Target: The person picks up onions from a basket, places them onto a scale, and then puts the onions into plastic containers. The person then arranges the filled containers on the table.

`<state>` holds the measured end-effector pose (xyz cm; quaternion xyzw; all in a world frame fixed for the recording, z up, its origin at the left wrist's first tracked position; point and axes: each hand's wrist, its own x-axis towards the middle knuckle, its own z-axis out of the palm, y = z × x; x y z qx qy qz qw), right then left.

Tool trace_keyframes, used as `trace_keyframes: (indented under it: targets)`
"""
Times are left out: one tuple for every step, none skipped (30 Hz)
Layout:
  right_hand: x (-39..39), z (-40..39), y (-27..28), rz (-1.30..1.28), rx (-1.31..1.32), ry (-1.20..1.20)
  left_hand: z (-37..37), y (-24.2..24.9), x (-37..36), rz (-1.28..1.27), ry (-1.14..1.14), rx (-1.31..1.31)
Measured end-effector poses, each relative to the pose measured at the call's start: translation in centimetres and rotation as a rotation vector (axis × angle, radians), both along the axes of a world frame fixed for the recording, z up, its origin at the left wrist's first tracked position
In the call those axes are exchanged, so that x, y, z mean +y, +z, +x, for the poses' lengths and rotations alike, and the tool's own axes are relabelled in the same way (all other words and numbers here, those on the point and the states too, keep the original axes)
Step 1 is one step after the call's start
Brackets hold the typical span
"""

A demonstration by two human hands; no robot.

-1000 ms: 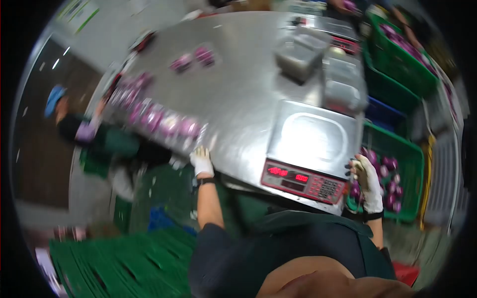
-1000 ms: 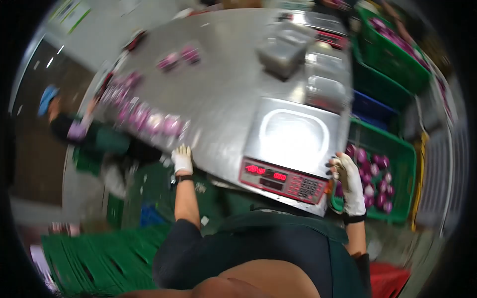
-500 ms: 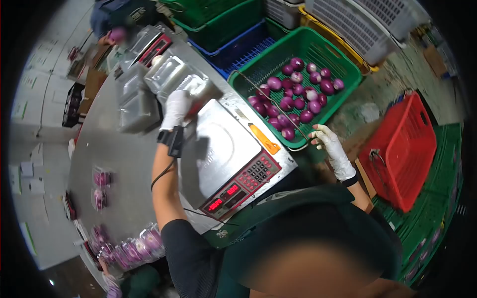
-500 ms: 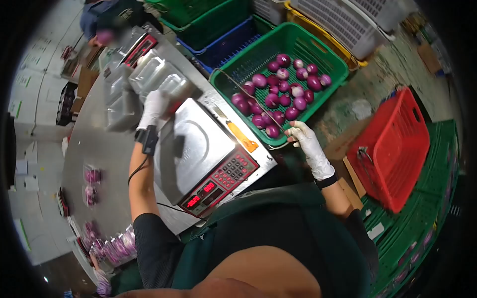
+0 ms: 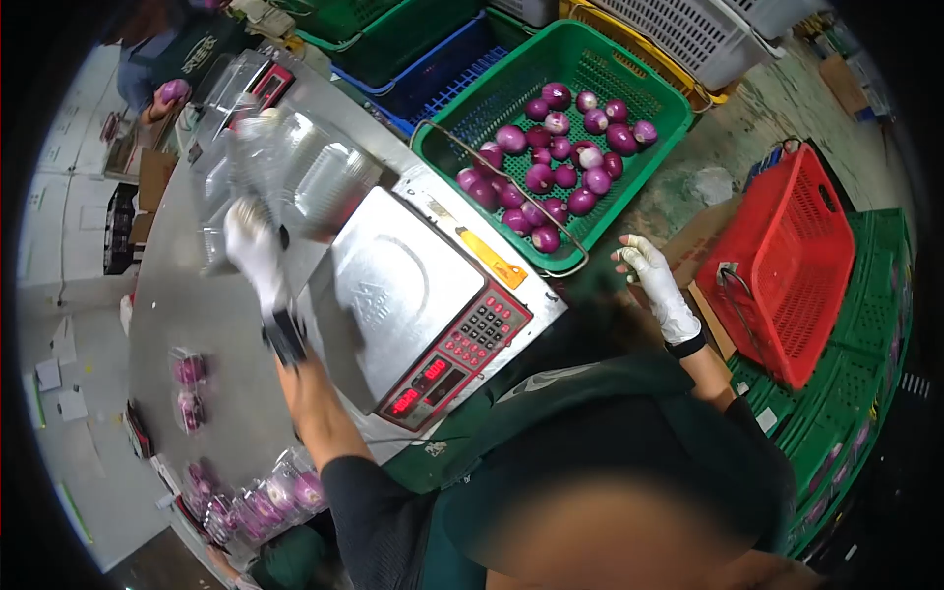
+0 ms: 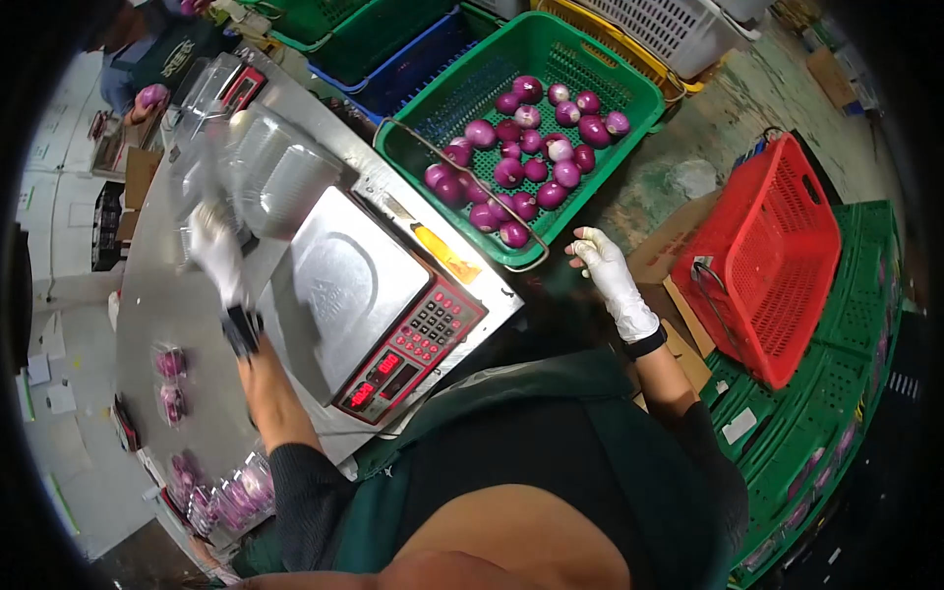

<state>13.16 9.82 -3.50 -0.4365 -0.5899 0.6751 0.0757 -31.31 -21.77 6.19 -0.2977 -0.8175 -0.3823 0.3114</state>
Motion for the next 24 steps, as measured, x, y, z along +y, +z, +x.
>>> trace_keyframes:
  targets:
    - [0.2, 0.8, -0.9, 0.0, -0.023, -0.007, 5.2, 3.1, -0.2, 0.007, 0.109, -0.19]
    - [0.2, 1.3, -1.5, -0.017, -0.037, 0.0, 9.2, 4.8, -1.2, -0.109, 0.082, -0.102]
    - [0.5, 1.6, -1.9, -0.031, -0.047, 0.01, 12.4, 5.3, -2.5, -0.197, 0.051, -0.028]
    - [0.9, 1.8, -2.4, -0.043, -0.055, 0.019, 15.8, 5.3, -3.4, -0.227, 0.079, -0.036]
    - [1.3, 1.7, -2.8, -0.038, -0.054, 0.034, 18.7, 5.0, -4.7, -0.301, 0.084, -0.1]
    - [2.1, 1.2, -2.6, -0.012, -0.06, 0.08, 20.9, 3.7, -6.1, -0.378, 0.101, -0.117]
    - [3.1, 0.5, -2.3, 0.011, -0.068, 0.129, 22.6, 2.4, -7.2, -0.456, 0.121, -0.135]
    - [4.4, -0.3, -2.1, 0.034, -0.076, 0.184, 23.6, 1.4, -7.9, -0.517, 0.08, -0.131]
    - [6.4, -1.6, -2.0, 0.119, -0.012, 0.264, 24.6, 0.6, -8.4, -0.579, 0.045, -0.128]
    - [9.1, -2.8, -2.2, 0.211, 0.037, 0.353, 25.1, 0.1, -8.3, -0.643, 0.013, -0.125]
    - [11.8, -4.4, -2.1, 0.248, 0.055, 0.349, 25.6, 0.7, -7.1, -0.6, 0.059, -0.098]
    - [15.0, -6.1, -2.5, 0.358, 0.023, 0.36, 26.6, 1.8, -5.3, -0.559, 0.106, -0.07]
    - [18.5, -7.8, -3.2, 0.46, -0.013, 0.366, 27.3, 2.5, -3.4, -0.52, 0.151, -0.04]
    - [22.6, -9.5, -4.8, 0.57, -0.14, 0.356, 27.8, 2.5, -1.6, -0.371, 0.124, -0.096]
    - [25.0, -11.3, -3.9, 0.578, -0.254, 0.361, 28.0, 2.4, 0.5, -0.22, 0.098, -0.149]
    - [28.3, -13.0, -5.8, 0.695, -0.354, 0.354, 28.3, 2.3, 2.9, -0.071, 0.071, -0.201]
    - [30.7, -14.7, -7.6, 0.708, -0.45, 0.373, 28.6, 2.6, 6.2, -0.026, 0.067, -0.261]
    - [33.0, -16.2, -9.5, 0.72, -0.547, 0.393, 28.6, 2.4, 9.5, 0.012, 0.037, -0.282]
    - [34.6, -17.7, -11.3, 0.749, -0.628, 0.502, 28.2, 2.1, 12.7, -0.02, -0.005, -0.346]
    - [35.9, -19.4, -13.3, 0.776, -0.706, 0.615, 27.8, 1.7, 15.8, -0.053, -0.044, -0.41]
    - [37.5, -20.5, -18.9, 0.807, -0.675, 0.649, 27.4, 1.1, 18.5, -0.079, -0.085, -0.462]
    - [37.2, -21.7, -21.2, 0.781, -0.711, 0.738, 27.0, 0.4, 21.0, -0.108, -0.128, -0.518]
    - [36.7, -22.1, -24.4, 0.597, -0.688, 0.681, 26.7, -0.3, 22.9, -0.163, -0.154, -0.522]
    - [36.5, -22.6, -29.4, 0.738, -0.67, 1.136, 26.3, -0.4, 24.6, -0.216, -0.209, -0.529]
